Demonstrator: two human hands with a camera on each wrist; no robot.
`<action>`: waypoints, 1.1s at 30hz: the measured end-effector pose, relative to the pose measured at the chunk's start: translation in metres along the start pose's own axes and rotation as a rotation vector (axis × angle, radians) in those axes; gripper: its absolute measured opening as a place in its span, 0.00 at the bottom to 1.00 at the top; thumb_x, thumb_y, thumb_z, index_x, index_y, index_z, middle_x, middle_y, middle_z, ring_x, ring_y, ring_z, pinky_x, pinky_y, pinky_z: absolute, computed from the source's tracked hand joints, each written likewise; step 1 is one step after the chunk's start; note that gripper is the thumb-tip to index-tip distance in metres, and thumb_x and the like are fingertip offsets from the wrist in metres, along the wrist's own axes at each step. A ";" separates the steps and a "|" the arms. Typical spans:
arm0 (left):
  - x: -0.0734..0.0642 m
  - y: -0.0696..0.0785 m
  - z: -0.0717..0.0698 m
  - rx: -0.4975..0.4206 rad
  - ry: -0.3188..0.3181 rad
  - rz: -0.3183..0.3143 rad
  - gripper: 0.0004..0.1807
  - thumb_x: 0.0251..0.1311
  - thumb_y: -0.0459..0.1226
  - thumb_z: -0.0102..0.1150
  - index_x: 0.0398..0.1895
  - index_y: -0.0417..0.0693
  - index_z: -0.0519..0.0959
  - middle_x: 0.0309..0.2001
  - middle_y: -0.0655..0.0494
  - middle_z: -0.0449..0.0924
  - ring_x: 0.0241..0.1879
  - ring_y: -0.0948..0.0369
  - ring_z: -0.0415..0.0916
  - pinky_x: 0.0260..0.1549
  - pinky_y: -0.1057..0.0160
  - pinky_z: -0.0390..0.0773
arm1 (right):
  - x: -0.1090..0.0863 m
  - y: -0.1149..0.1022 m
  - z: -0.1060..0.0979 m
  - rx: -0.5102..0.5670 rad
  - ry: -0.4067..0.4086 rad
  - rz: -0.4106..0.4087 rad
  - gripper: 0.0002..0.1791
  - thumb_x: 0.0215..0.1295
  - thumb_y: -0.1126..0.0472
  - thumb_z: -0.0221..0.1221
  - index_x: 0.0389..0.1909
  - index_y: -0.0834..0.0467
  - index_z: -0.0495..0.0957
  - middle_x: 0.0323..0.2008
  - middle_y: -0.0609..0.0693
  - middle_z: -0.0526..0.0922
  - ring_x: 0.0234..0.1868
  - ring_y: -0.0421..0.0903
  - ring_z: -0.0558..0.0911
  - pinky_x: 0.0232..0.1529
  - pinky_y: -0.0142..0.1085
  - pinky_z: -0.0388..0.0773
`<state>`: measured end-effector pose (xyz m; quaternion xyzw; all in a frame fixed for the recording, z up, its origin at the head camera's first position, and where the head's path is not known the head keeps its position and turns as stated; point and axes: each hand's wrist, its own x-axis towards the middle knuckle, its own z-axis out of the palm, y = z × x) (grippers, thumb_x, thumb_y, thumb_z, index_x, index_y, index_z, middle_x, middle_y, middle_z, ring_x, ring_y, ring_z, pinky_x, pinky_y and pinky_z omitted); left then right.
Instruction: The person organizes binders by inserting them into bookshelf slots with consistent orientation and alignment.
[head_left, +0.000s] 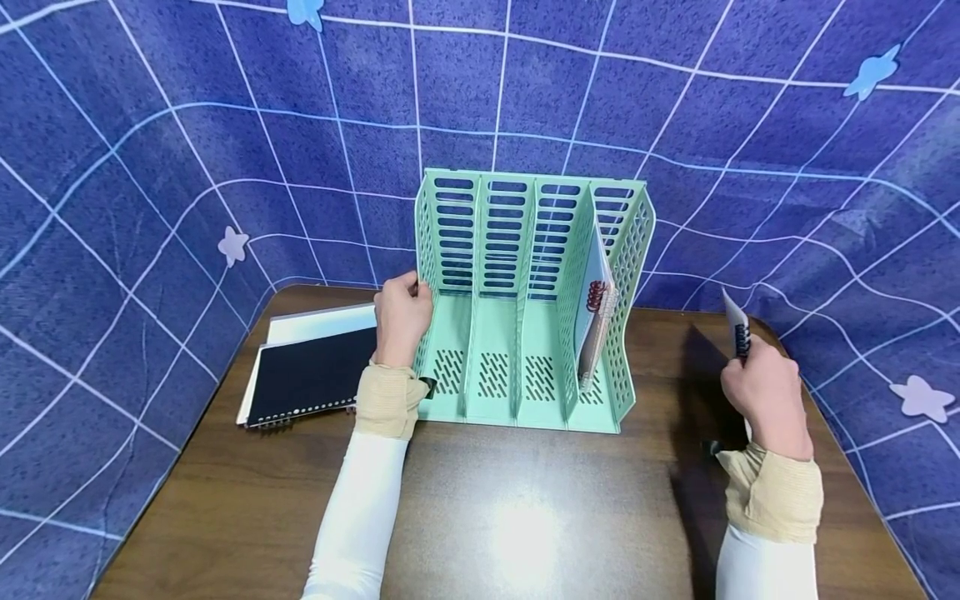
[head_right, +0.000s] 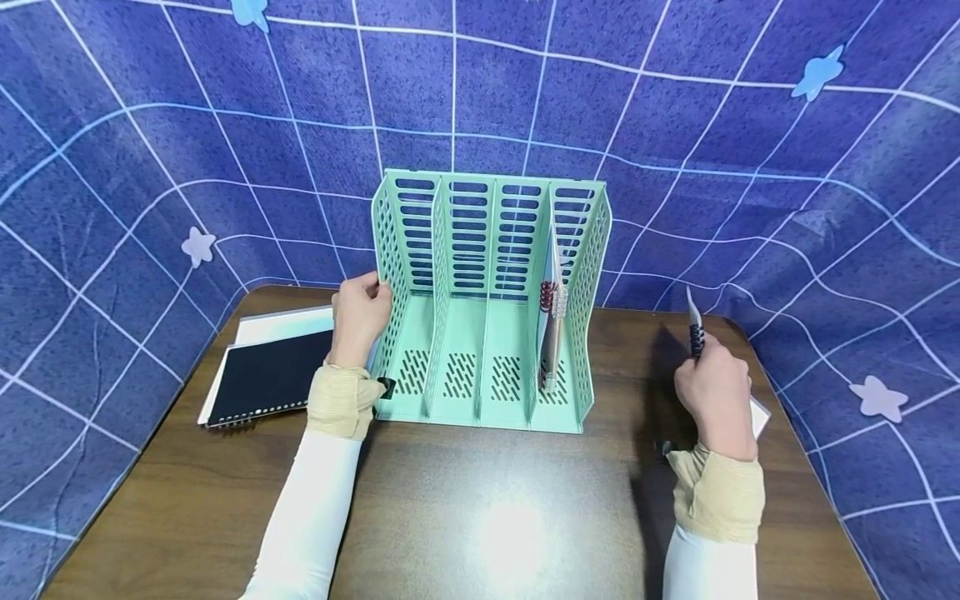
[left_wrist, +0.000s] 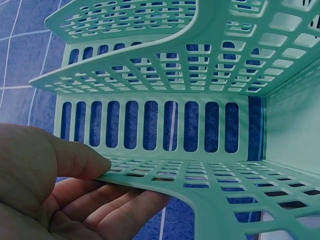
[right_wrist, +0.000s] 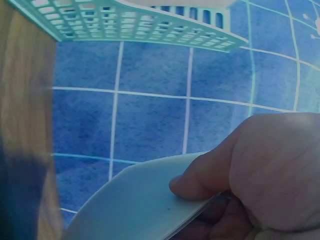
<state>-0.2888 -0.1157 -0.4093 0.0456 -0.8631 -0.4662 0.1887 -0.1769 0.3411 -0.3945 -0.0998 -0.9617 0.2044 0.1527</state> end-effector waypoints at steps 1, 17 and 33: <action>0.000 0.000 0.000 0.002 -0.001 0.000 0.14 0.74 0.37 0.50 0.28 0.50 0.80 0.17 0.54 0.74 0.14 0.55 0.64 0.17 0.59 0.62 | -0.001 -0.001 -0.002 0.007 0.015 -0.004 0.06 0.60 0.67 0.47 0.27 0.65 0.69 0.32 0.76 0.78 0.39 0.85 0.75 0.34 0.67 0.68; 0.000 -0.002 0.001 -0.006 0.003 0.013 0.14 0.74 0.36 0.51 0.29 0.50 0.81 0.16 0.54 0.72 0.12 0.56 0.62 0.15 0.60 0.60 | -0.006 -0.013 -0.012 0.059 0.128 0.018 0.07 0.62 0.67 0.46 0.33 0.66 0.72 0.35 0.76 0.80 0.39 0.84 0.74 0.36 0.69 0.67; 0.000 -0.002 0.000 -0.003 -0.009 -0.004 0.13 0.75 0.38 0.51 0.34 0.51 0.84 0.17 0.54 0.75 0.12 0.57 0.63 0.14 0.61 0.61 | -0.013 -0.032 -0.018 0.137 0.315 0.039 0.07 0.63 0.66 0.49 0.28 0.64 0.71 0.26 0.71 0.78 0.29 0.80 0.71 0.31 0.65 0.64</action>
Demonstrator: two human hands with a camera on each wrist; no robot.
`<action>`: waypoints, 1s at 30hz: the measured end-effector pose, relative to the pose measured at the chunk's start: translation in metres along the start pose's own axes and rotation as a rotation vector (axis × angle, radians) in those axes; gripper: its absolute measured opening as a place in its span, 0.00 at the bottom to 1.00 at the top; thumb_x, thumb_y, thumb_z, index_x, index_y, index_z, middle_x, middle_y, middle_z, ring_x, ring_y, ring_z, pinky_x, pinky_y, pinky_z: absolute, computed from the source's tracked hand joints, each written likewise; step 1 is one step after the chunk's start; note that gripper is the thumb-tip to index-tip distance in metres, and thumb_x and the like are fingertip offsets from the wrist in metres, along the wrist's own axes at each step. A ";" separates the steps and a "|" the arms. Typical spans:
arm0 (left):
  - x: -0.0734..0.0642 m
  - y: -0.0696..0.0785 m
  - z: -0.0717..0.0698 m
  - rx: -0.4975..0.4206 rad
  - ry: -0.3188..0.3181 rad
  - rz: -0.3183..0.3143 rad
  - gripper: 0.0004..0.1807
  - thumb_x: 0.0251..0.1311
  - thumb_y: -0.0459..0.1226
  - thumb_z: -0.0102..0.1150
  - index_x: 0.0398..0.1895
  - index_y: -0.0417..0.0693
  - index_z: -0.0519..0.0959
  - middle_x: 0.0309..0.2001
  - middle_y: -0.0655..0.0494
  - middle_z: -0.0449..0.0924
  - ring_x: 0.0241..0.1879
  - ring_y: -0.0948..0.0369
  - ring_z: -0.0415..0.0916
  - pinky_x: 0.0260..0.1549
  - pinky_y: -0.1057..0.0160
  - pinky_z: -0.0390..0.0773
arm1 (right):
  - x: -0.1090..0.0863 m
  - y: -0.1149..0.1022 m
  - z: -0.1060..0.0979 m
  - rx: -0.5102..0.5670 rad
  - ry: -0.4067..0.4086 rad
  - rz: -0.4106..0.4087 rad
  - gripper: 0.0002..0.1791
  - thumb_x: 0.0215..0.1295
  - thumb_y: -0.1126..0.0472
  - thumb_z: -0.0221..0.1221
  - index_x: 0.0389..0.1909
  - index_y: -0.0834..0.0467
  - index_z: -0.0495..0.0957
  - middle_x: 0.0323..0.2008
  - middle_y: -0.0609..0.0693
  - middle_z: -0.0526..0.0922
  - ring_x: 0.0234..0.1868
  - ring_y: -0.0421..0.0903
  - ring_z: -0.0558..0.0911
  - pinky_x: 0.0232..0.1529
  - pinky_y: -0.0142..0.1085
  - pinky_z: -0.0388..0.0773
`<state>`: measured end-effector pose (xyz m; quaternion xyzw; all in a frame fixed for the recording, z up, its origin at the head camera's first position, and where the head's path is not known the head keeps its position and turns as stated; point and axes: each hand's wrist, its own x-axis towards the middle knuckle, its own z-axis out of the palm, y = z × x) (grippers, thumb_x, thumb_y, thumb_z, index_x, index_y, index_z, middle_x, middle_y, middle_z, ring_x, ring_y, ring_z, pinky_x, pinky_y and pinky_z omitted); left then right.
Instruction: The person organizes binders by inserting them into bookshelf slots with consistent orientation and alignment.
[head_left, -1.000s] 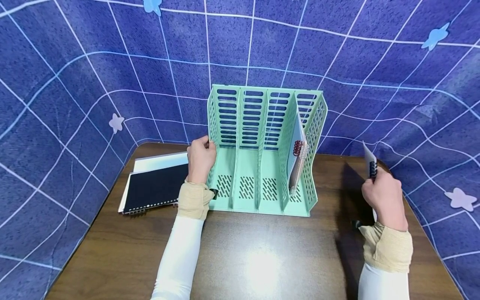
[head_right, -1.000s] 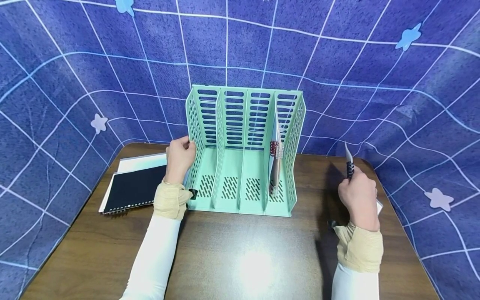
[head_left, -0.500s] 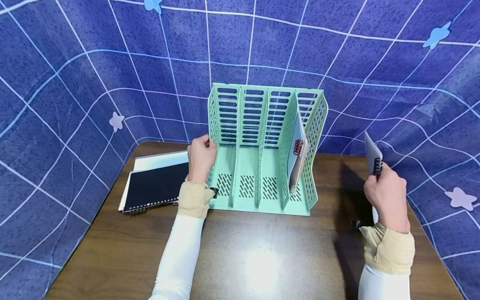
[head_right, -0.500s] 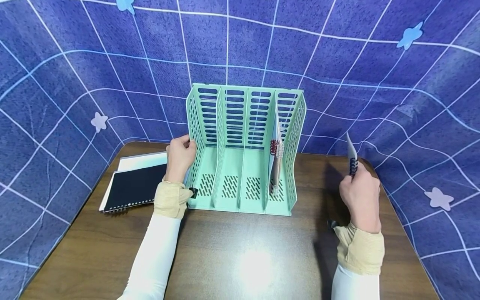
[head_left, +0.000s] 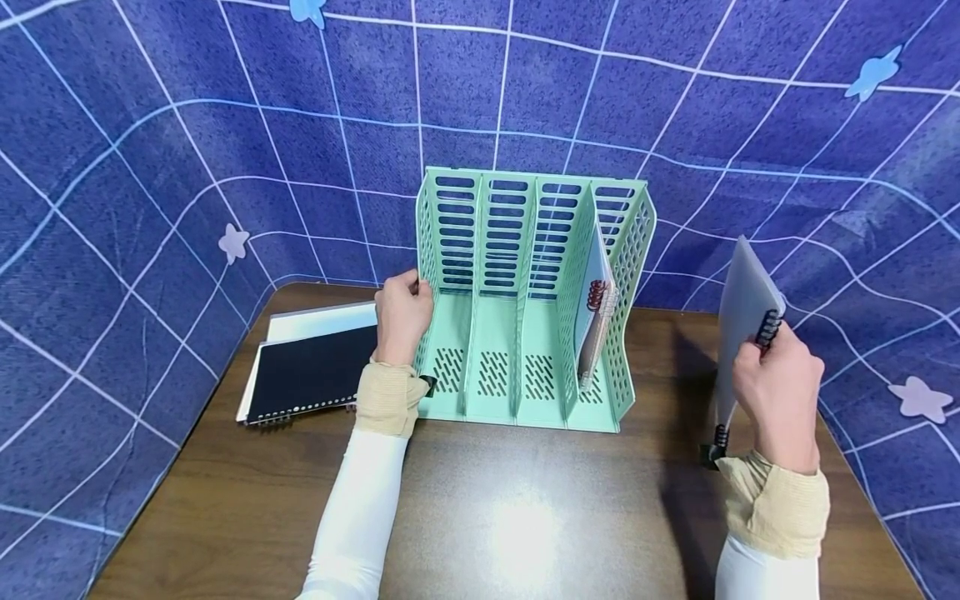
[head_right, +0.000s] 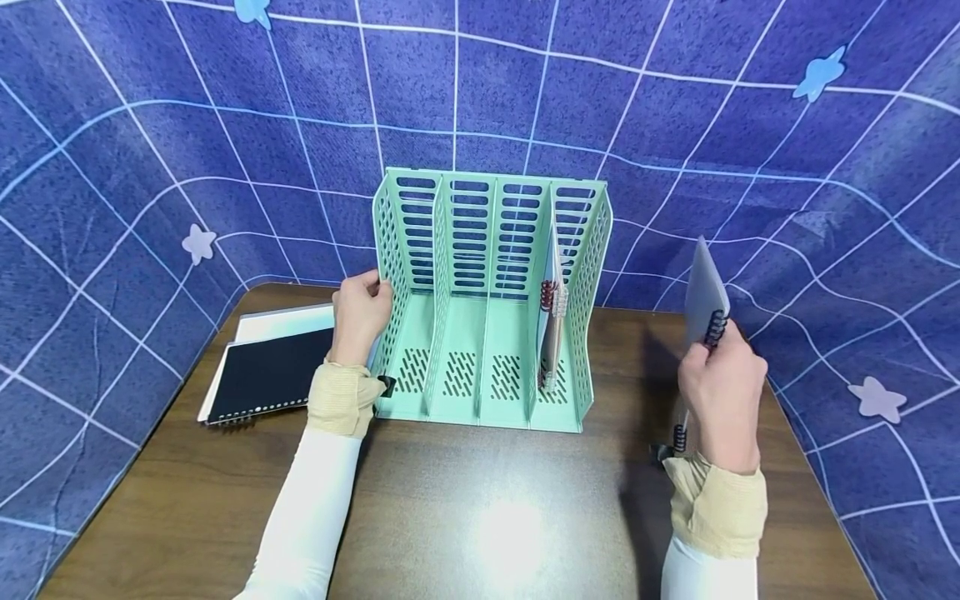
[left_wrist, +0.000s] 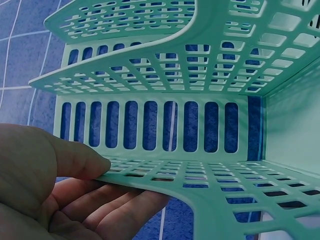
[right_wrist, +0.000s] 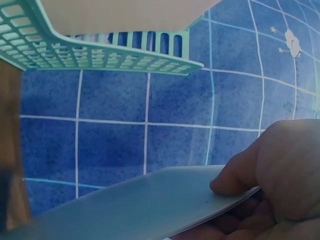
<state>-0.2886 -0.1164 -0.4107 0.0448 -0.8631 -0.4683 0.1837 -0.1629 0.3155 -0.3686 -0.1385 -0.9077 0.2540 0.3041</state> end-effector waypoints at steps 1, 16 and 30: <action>0.000 0.000 0.000 0.001 0.000 0.000 0.13 0.75 0.38 0.50 0.33 0.51 0.84 0.17 0.54 0.74 0.12 0.57 0.62 0.14 0.61 0.61 | 0.000 -0.001 0.001 0.003 0.014 -0.005 0.07 0.62 0.66 0.49 0.27 0.63 0.71 0.24 0.69 0.77 0.28 0.78 0.70 0.30 0.64 0.63; 0.000 0.001 -0.001 -0.006 0.003 0.002 0.13 0.75 0.37 0.51 0.33 0.50 0.84 0.19 0.53 0.77 0.14 0.55 0.65 0.16 0.59 0.63 | -0.005 -0.016 0.003 0.070 0.119 -0.047 0.10 0.64 0.65 0.51 0.22 0.61 0.67 0.15 0.57 0.67 0.22 0.66 0.66 0.25 0.54 0.57; 0.001 -0.001 0.001 0.006 0.015 0.015 0.14 0.74 0.37 0.51 0.30 0.50 0.83 0.19 0.54 0.78 0.14 0.55 0.65 0.17 0.58 0.62 | -0.013 -0.033 -0.012 0.122 0.273 -0.041 0.16 0.68 0.62 0.53 0.19 0.55 0.67 0.11 0.44 0.64 0.14 0.32 0.57 0.21 0.37 0.53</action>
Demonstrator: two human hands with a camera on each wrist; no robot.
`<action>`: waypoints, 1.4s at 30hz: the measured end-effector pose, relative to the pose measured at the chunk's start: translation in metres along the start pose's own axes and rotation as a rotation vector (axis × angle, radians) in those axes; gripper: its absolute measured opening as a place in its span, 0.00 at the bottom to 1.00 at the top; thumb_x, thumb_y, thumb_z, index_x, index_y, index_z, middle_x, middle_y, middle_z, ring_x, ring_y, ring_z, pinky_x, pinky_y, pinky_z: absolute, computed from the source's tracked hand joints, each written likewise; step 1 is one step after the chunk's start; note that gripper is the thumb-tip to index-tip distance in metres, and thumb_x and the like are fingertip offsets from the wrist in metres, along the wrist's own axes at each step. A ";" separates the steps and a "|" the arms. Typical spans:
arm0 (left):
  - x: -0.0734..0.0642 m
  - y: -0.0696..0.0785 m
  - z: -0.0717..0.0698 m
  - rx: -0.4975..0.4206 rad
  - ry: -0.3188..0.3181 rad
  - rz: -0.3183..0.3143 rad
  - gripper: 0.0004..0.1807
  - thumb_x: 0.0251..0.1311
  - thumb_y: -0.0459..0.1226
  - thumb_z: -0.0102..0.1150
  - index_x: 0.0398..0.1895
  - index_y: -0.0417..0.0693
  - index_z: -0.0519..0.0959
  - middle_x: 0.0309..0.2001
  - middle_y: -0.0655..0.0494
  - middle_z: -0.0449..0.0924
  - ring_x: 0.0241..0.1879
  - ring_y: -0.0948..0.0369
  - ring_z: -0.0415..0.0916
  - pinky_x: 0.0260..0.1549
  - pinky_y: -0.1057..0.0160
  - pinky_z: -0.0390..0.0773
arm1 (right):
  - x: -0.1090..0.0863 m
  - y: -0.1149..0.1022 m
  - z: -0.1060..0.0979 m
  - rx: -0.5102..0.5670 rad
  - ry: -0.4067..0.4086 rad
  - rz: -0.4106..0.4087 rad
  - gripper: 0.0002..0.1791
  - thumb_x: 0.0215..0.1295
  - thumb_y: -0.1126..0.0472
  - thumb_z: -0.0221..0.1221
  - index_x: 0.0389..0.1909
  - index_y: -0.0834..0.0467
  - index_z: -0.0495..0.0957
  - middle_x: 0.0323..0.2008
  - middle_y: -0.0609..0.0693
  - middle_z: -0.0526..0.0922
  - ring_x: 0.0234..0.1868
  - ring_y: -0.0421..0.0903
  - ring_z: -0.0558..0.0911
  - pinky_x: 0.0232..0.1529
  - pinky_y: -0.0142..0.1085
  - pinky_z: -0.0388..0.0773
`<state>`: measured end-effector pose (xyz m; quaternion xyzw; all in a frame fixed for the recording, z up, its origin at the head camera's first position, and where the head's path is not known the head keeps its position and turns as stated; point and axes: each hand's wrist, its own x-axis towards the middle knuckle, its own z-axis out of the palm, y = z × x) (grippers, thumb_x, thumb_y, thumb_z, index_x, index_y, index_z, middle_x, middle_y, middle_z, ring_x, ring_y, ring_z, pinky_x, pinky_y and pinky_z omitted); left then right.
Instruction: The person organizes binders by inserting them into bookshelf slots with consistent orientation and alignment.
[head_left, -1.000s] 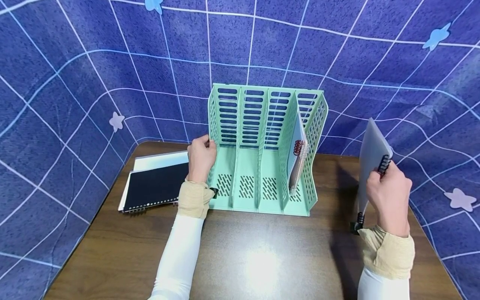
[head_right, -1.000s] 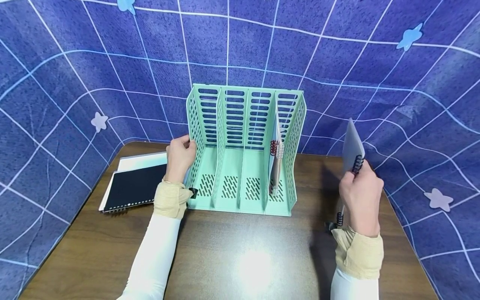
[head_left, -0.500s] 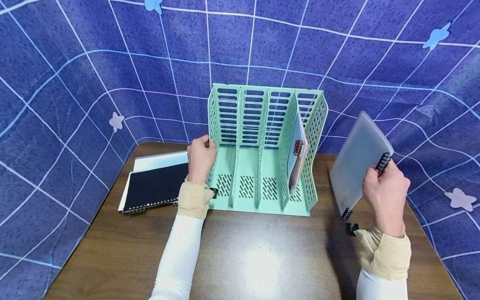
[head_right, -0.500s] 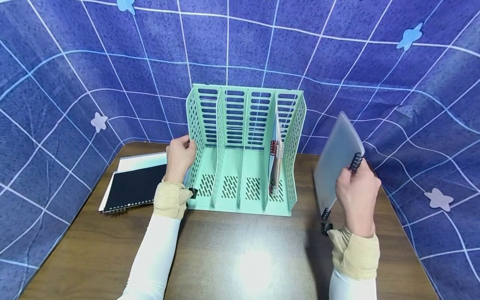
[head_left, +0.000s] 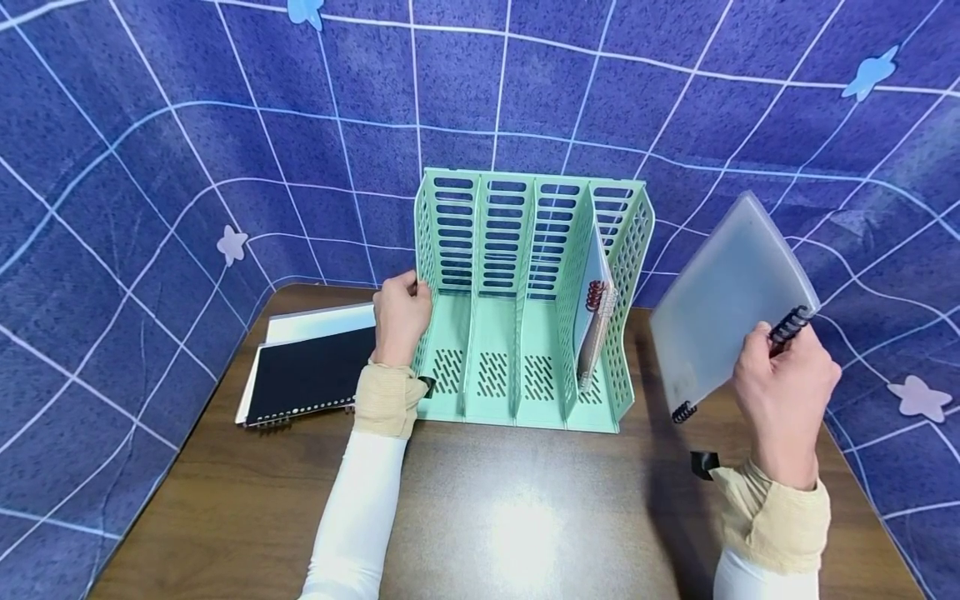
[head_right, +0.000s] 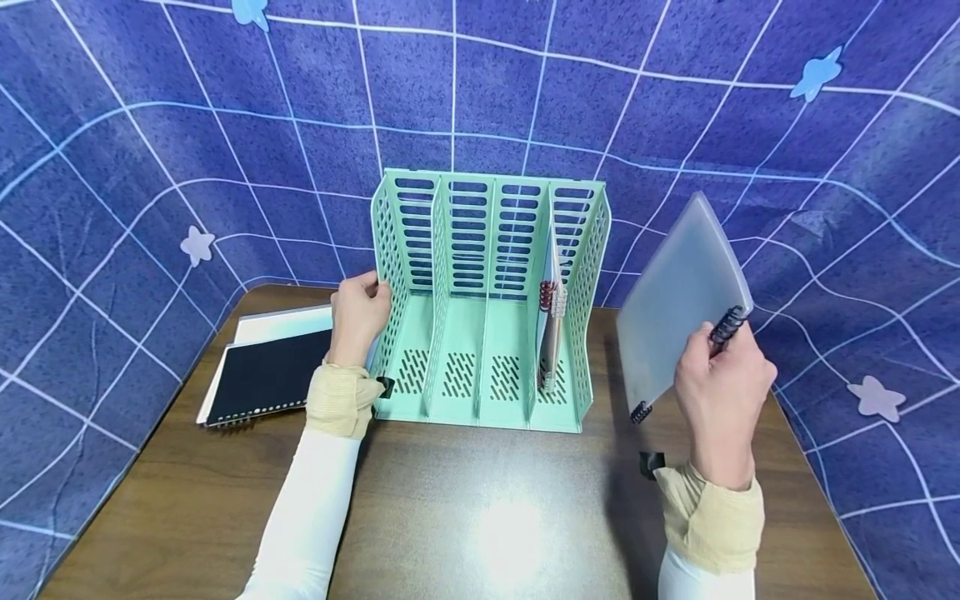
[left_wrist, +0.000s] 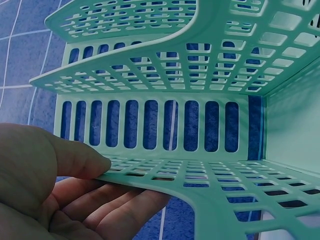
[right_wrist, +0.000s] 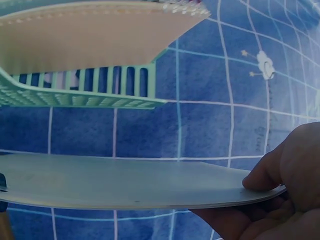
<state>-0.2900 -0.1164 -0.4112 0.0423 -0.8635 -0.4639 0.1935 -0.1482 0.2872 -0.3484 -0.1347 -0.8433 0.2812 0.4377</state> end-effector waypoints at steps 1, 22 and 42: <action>0.000 0.000 0.000 0.001 0.001 0.002 0.14 0.74 0.37 0.51 0.30 0.50 0.83 0.19 0.54 0.78 0.14 0.55 0.65 0.17 0.58 0.63 | -0.001 -0.002 -0.002 0.007 0.004 0.001 0.16 0.68 0.62 0.53 0.19 0.55 0.67 0.11 0.43 0.64 0.14 0.33 0.58 0.21 0.37 0.53; 0.000 -0.002 0.000 -0.008 -0.002 -0.008 0.14 0.74 0.38 0.50 0.31 0.51 0.83 0.19 0.53 0.77 0.14 0.55 0.65 0.17 0.59 0.63 | -0.014 -0.038 -0.037 0.158 0.111 0.038 0.16 0.67 0.65 0.56 0.18 0.53 0.69 0.14 0.35 0.65 0.16 0.29 0.61 0.22 0.24 0.55; -0.001 0.001 0.000 0.006 0.008 -0.001 0.14 0.74 0.37 0.51 0.28 0.50 0.80 0.16 0.54 0.73 0.14 0.55 0.63 0.17 0.58 0.62 | -0.021 -0.054 -0.049 0.223 0.140 0.026 0.19 0.68 0.65 0.57 0.17 0.46 0.69 0.12 0.30 0.65 0.14 0.29 0.62 0.20 0.23 0.56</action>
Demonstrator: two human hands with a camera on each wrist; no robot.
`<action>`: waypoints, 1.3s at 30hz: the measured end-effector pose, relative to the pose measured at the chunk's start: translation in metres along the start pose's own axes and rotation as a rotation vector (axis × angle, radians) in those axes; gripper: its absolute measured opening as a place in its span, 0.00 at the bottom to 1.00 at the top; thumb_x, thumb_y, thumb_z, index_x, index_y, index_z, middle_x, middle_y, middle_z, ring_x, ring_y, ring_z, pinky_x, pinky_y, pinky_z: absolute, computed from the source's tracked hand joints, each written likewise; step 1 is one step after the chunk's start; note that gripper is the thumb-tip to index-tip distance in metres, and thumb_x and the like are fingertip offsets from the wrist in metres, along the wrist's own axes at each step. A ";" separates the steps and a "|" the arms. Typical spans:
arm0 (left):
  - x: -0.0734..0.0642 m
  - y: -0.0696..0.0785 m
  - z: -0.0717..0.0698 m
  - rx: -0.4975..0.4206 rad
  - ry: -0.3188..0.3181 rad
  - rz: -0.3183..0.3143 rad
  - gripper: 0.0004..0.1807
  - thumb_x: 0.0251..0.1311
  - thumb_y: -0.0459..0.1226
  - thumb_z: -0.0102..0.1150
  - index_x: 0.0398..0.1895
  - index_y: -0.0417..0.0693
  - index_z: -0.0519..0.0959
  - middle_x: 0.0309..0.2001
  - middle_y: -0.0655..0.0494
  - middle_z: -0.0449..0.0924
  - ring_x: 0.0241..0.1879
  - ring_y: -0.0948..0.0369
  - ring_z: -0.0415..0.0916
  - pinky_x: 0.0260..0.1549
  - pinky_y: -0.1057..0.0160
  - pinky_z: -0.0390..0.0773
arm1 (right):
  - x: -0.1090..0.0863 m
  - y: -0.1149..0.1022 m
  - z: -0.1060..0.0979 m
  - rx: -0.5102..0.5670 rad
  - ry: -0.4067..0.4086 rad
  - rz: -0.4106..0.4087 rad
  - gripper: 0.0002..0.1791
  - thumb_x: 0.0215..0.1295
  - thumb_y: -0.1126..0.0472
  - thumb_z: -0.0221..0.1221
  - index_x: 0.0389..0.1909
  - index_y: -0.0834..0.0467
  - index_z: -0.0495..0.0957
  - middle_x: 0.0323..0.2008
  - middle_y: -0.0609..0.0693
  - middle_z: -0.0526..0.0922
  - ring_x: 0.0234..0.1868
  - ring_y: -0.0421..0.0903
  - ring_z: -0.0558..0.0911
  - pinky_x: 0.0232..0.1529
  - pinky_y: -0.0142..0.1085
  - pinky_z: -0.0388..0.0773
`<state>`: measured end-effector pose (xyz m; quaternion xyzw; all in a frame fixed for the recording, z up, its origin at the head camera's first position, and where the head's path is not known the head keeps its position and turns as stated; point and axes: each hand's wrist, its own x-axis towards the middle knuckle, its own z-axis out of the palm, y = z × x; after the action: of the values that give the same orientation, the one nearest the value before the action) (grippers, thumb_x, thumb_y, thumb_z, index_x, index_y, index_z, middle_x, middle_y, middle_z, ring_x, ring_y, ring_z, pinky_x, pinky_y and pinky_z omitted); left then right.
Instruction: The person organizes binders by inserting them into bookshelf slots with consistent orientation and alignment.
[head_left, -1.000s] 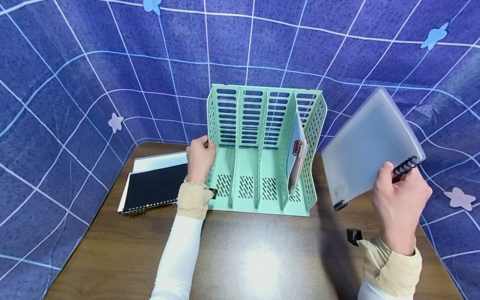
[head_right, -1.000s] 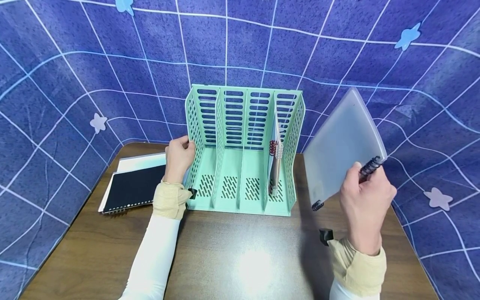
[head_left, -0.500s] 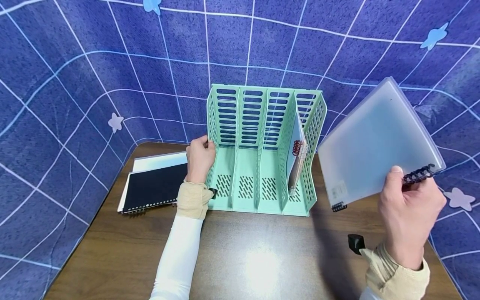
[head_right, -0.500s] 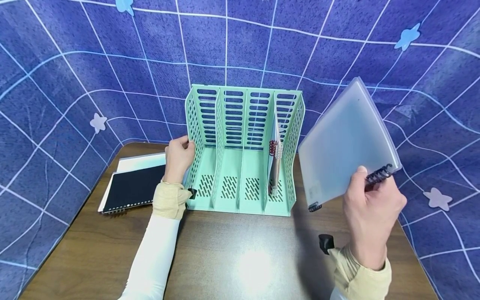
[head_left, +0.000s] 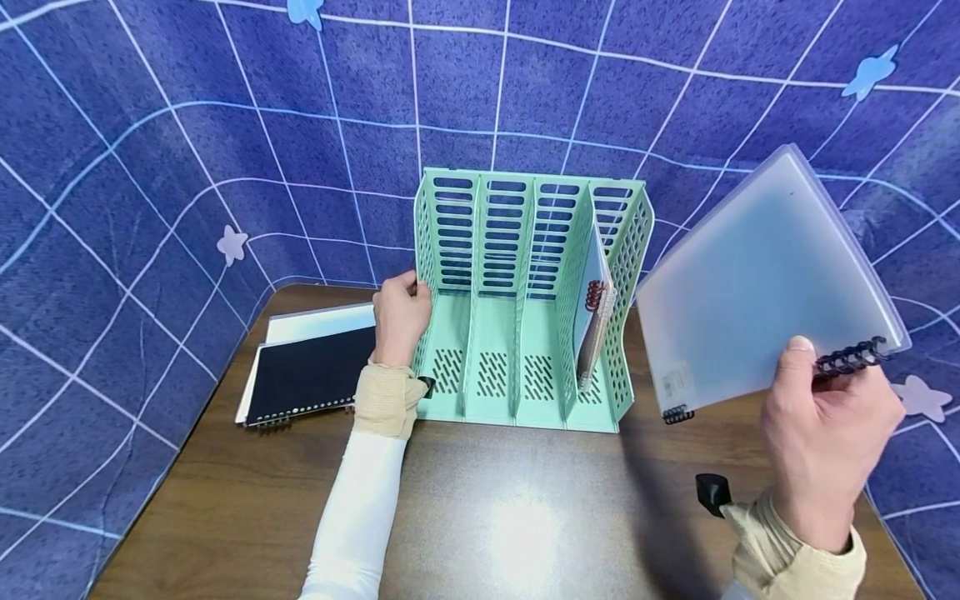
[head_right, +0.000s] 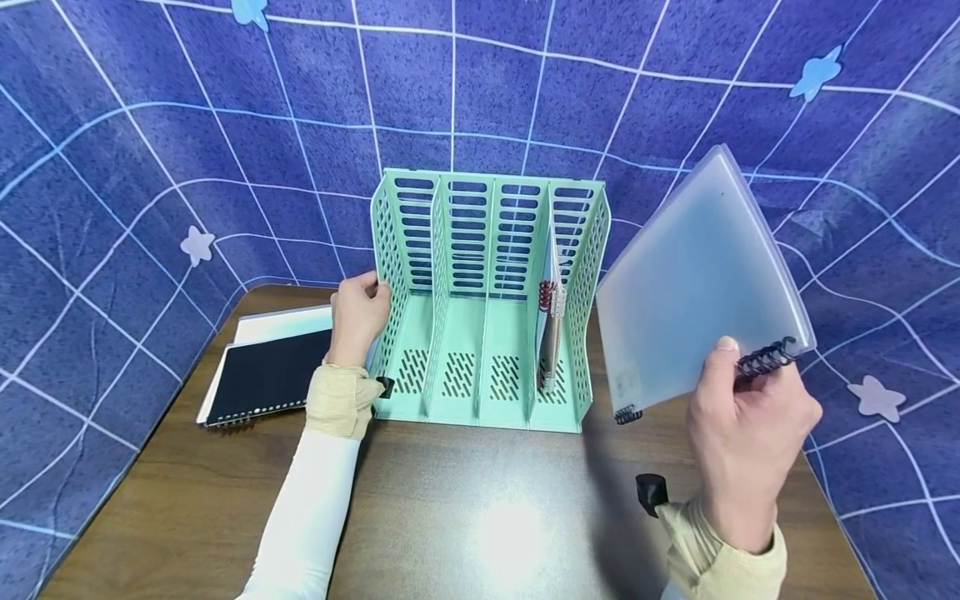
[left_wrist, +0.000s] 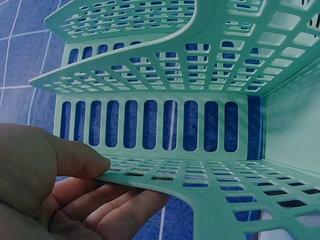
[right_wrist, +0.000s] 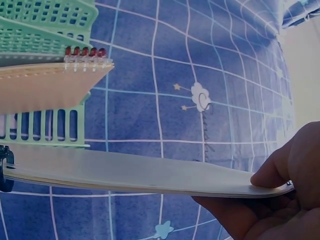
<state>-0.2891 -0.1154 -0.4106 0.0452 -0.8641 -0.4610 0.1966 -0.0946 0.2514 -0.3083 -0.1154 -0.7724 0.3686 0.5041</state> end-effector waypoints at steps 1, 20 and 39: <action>0.000 0.000 0.000 0.002 0.001 0.001 0.15 0.74 0.37 0.51 0.27 0.50 0.80 0.16 0.54 0.72 0.13 0.55 0.63 0.17 0.59 0.61 | 0.000 -0.002 0.000 0.007 0.005 0.013 0.19 0.68 0.65 0.57 0.17 0.45 0.69 0.12 0.30 0.65 0.14 0.29 0.62 0.20 0.22 0.57; 0.001 0.000 0.000 -0.006 -0.008 -0.002 0.14 0.74 0.37 0.51 0.28 0.49 0.80 0.17 0.54 0.72 0.13 0.55 0.64 0.17 0.59 0.63 | -0.009 -0.012 0.011 0.169 -0.011 0.004 0.11 0.69 0.67 0.57 0.27 0.51 0.79 0.18 0.34 0.72 0.20 0.33 0.68 0.27 0.24 0.63; 0.001 -0.001 0.000 0.005 -0.003 0.010 0.16 0.74 0.36 0.52 0.24 0.48 0.77 0.15 0.54 0.69 0.13 0.55 0.62 0.17 0.58 0.62 | -0.016 0.001 0.054 0.144 -0.038 -0.002 0.12 0.69 0.68 0.56 0.23 0.62 0.72 0.15 0.35 0.65 0.19 0.31 0.63 0.25 0.25 0.59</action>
<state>-0.2897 -0.1167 -0.4114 0.0404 -0.8658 -0.4579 0.1975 -0.1340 0.2189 -0.3319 -0.0710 -0.7533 0.4250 0.4968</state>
